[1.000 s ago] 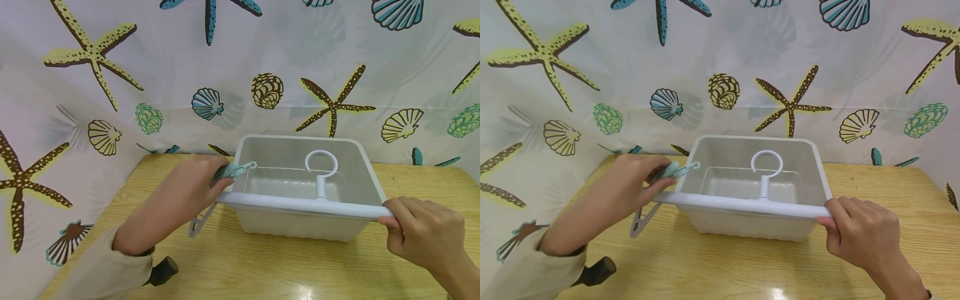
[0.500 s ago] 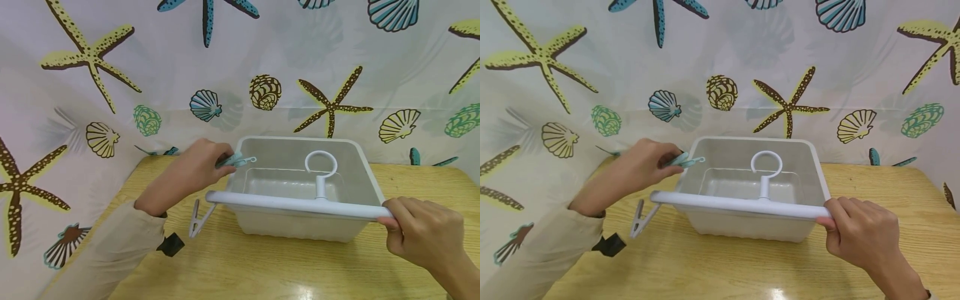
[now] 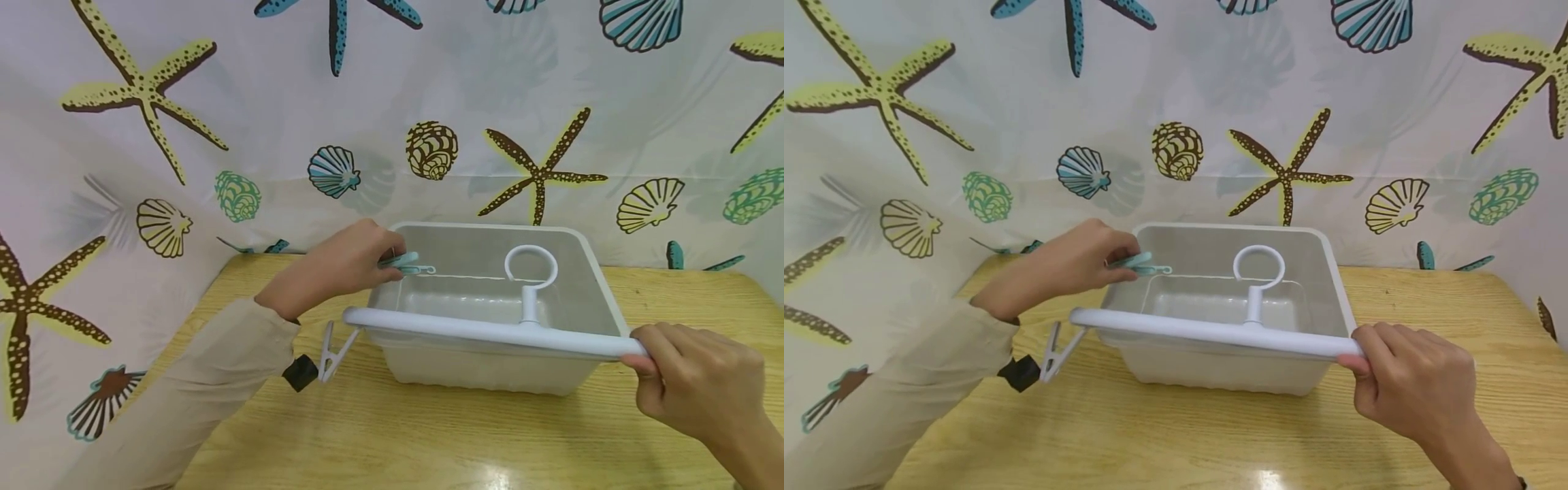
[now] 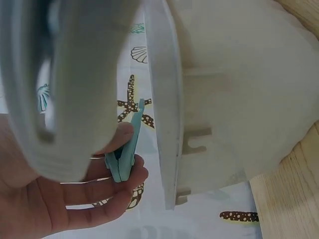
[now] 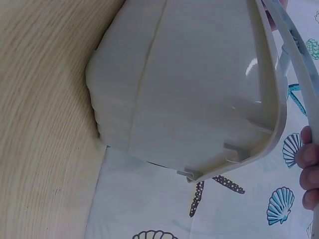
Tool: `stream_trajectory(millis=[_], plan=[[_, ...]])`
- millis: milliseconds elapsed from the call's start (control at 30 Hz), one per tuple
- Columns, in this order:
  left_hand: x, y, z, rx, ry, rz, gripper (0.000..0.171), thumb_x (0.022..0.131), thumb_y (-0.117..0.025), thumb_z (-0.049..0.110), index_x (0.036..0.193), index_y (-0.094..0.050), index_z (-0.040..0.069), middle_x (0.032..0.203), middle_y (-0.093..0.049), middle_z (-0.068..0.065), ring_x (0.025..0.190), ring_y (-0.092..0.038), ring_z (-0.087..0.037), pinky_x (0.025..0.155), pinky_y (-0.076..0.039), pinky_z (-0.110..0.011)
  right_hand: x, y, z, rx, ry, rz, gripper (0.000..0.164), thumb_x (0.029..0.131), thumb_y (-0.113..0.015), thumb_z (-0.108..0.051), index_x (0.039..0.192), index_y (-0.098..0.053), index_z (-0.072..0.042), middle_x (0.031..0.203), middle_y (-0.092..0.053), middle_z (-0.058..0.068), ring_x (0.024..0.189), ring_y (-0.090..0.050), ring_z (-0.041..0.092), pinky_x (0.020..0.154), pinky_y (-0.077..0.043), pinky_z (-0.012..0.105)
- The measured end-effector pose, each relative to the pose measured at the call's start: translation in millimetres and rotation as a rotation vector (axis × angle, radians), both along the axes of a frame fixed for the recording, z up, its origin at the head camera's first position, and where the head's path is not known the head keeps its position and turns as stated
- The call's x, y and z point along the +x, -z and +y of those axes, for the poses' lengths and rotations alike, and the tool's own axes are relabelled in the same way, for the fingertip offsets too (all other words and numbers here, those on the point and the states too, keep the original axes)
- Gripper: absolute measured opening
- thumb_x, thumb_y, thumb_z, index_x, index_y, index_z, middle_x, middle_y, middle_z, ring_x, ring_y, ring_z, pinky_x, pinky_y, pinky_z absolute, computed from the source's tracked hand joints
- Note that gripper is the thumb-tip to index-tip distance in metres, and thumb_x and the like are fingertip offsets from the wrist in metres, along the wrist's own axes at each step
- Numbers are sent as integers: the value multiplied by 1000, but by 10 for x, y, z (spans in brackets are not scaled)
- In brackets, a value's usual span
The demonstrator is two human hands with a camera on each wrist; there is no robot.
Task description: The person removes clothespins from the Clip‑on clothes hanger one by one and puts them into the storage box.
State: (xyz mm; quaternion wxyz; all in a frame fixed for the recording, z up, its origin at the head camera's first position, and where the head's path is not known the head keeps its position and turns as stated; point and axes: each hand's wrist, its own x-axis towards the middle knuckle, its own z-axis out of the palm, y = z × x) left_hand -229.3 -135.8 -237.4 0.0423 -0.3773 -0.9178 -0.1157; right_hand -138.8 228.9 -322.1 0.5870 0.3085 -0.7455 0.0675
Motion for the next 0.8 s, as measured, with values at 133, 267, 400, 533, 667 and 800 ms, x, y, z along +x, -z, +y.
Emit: stream_trajectory(millis=[133,267,400,533,667,800], plan=[[-38,5,-13,-19,-2,-11,13,84,-76,11,80,-64,4,66,-54,-1,58,-43,-12,56,-36,-25,24,-25,-23,7,3,-10,53,101,-36,-40,61,-45,-7,48,-42,0,31,-26,16,32,-11,27],[-100,7,-13,-42,-5,-12,13,84,-76,11,81,-66,3,69,-59,-2,60,-45,-13,57,-38,-26,31,-29,-30,10,2,-26,52,100,-37,-39,60,-45,-7,49,-45,2,31,-27,17,32,-11,26],[-182,1,13,-71,-11,-10,12,84,-76,11,84,-68,3,74,-63,-3,63,-49,-14,61,-42,-28,20,1,13,16,6,-39,52,100,-36,-39,61,-46,-7,49,-45,2,31,-29,18,32,-13,27],[-249,19,26,-94,10,-20,12,84,-75,10,88,-69,2,82,-68,-7,70,-59,-16,68,-50,-32,40,-3,24,35,12,-59,52,100,-35,-40,62,-46,-7,50,-46,2,31,-32,19,31,-15,27],[-287,53,38,-129,28,-8,11,84,-74,8,89,-68,1,87,-70,-9,78,-63,-19,74,-52,-34,63,-29,13,48,13,-73,52,101,-35,-39,62,-46,-7,49,-46,2,31,-31,18,31,-15,27],[-282,64,60,-140,40,10,8,85,-72,6,89,-68,1,83,-67,-8,74,-60,-19,71,-51,-34,71,-57,-1,61,16,-81,51,101,-34,-38,62,-46,-7,49,-44,1,31,-29,16,31,-14,25]])
